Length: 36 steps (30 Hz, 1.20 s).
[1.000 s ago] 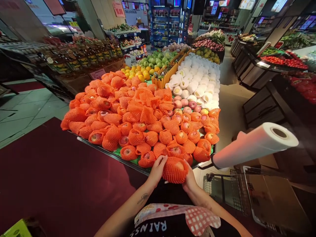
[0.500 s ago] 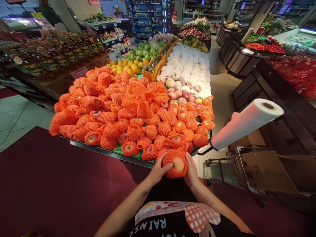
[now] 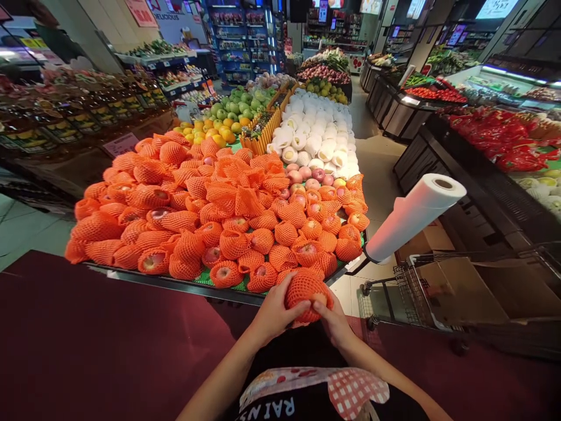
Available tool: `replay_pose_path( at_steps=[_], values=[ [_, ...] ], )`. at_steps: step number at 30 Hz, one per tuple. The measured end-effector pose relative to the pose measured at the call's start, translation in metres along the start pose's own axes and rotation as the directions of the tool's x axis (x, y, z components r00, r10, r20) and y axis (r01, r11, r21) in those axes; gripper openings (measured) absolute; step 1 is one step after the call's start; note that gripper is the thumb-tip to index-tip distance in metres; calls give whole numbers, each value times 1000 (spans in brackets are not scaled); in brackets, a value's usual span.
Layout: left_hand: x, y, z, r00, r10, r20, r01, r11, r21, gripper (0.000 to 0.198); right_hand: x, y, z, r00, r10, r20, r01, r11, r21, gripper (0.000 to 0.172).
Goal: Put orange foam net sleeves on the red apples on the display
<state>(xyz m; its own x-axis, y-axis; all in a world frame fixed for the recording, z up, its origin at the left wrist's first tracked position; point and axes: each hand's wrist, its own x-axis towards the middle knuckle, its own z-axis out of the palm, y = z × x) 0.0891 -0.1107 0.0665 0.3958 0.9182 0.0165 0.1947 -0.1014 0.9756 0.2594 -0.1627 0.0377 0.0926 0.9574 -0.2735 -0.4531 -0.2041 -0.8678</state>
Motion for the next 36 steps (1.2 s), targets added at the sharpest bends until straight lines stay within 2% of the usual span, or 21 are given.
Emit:
replay_pose_path(
  at_steps=[2, 5, 7, 9, 11, 13, 14, 16, 18, 19, 21, 24, 26, 27, 29, 30, 32, 33, 34, 36],
  values=[
    [1, 1, -3, 999, -10, 52, 18, 990, -140, 70, 2, 3, -2, 999, 26, -24, -24, 995, 97, 70],
    [6, -7, -5, 987, -117, 107, 146, 934, -326, 79, 7, 11, -14, 994, 37, -106, -15, 979, 202, 66],
    [10, -16, -5, 980, -170, 99, 195, 909, -368, 74, 11, 15, -25, 986, 20, -168, 15, 978, 208, 61],
    [13, -22, -4, 981, -184, 57, 192, 918, -346, 62, 16, 16, -33, 979, -20, -201, 60, 979, 194, 60],
    [13, -20, -2, 990, -142, 0, 137, 956, -260, 58, 20, 13, -37, 978, -79, -191, 111, 980, 162, 64],
    [13, -11, 2, 1000, -9, -29, 6, 993, -116, 66, 24, 10, -38, 982, -111, -155, 129, 986, 108, 69],
    [14, -5, 5, 997, 83, -9, -83, 996, -29, 74, 26, 8, -37, 985, -110, -133, 122, 989, 81, 72],
    [17, 5, 13, 962, 253, 100, -266, 952, 153, 87, 29, 5, -37, 994, -76, -84, 79, 996, 42, 77],
    [24, 9, 24, 923, 337, 187, -382, 867, 319, 90, 33, 1, -38, 999, -32, -26, 32, 999, 22, 83],
    [29, 9, 30, 916, 353, 193, -402, 830, 388, 89, 35, -1, -40, 1000, -16, 4, 16, 1000, 9, 86],
    [39, 5, 42, 924, 359, 129, -375, 797, 473, 88, 41, -10, -46, 998, 2, 63, 1, 999, -35, 92],
    [56, 2, 57, 945, 327, -20, -280, 838, 468, 91, 52, -33, -63, 979, 23, 203, 2, 993, -122, 97],
    [70, 5, 65, 950, 284, -129, -204, 879, 432, 94, 61, -56, -78, 920, 66, 386, 4, 984, -178, 101],
    [78, 8, 70, 949, 257, -185, -160, 894, 418, 95, 66, -71, -87, 868, 102, 487, 8, 976, -220, 103],
    [97, 16, 79, 933, 208, -294, -76, 912, 404, 92, 76, -102, -107, 727, 228, 647, 27, 933, -360, 109],
    [109, 21, 83, 920, 193, -341, -42, 914, 404, 91, 82, -119, -119, 655, 319, 684, 47, 887, -459, 111],
    [134, 30, 92, 890, 189, -416, 0, 911, 413, 92, 92, -152, -146, 537, 521, 663, 111, 736, -668, 105],
    [148, 34, 96, 874, 197, -444, 9, 908, 419, 93, 97, -168, -160, 506, 601, 619, 156, 642, -751, 97],
    [163, 37, 100, 861, 210, -463, 11, 903, 430, 94, 102, -183, -176, 497, 657, 567, 198, 550, -812, 89],
    [193, 43, 107, 842, 249, -479, 6, 883, 469, 94, 109, -208, -209, 540, 704, 462, 244, 395, -886, 79]
  ],
)
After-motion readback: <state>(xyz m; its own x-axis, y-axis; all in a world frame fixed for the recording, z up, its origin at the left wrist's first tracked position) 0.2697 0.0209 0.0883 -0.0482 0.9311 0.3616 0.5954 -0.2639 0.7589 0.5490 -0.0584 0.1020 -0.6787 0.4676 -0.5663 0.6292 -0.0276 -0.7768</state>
